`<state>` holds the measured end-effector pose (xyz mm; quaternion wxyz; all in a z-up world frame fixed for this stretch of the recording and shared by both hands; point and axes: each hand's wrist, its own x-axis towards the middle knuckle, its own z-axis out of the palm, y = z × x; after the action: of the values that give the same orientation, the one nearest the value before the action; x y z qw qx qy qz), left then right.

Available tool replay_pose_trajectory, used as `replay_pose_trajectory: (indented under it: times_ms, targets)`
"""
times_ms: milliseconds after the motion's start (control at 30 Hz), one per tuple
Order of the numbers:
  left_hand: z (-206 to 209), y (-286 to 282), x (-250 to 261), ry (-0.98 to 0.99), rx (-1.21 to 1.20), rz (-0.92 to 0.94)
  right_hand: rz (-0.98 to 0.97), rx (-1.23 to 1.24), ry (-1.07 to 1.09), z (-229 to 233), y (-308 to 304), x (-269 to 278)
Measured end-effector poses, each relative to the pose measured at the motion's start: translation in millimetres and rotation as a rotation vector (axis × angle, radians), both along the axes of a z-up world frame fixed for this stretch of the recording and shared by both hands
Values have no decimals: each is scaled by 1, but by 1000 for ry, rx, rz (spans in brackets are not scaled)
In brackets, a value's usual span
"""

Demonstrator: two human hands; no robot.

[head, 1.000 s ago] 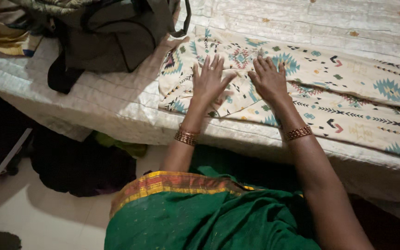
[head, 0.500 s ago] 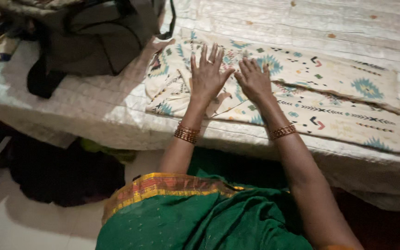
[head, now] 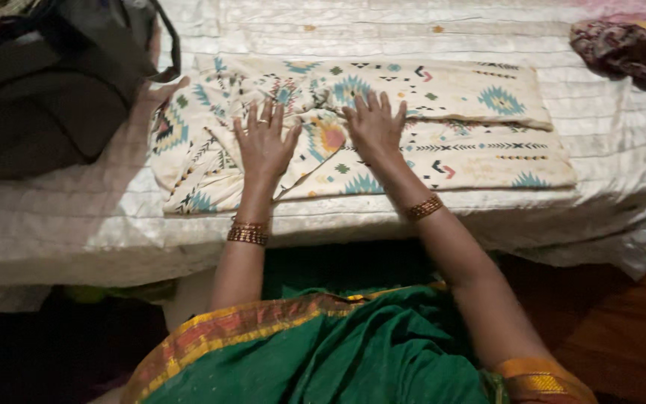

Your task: The person folds a patterned garment by smoothing it out, bringing the sides together, and repeatedly folding it into a rectangular shape on a bed.

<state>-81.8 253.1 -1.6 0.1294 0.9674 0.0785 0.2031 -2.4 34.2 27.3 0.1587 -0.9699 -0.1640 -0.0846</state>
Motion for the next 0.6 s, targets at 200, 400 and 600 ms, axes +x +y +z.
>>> replay_pose_trajectory:
  times_ms: [200,400,600]
  targets:
    - [0,0,-4,-34,-12,-22,-174,-69,-1,-4,-105,38]
    - [0,0,-4,-47,34,-13,-333,10,28,-6,-222,62]
    - [4,-1,-5,-40,15,-12,-527,15,100,8,-279,65]
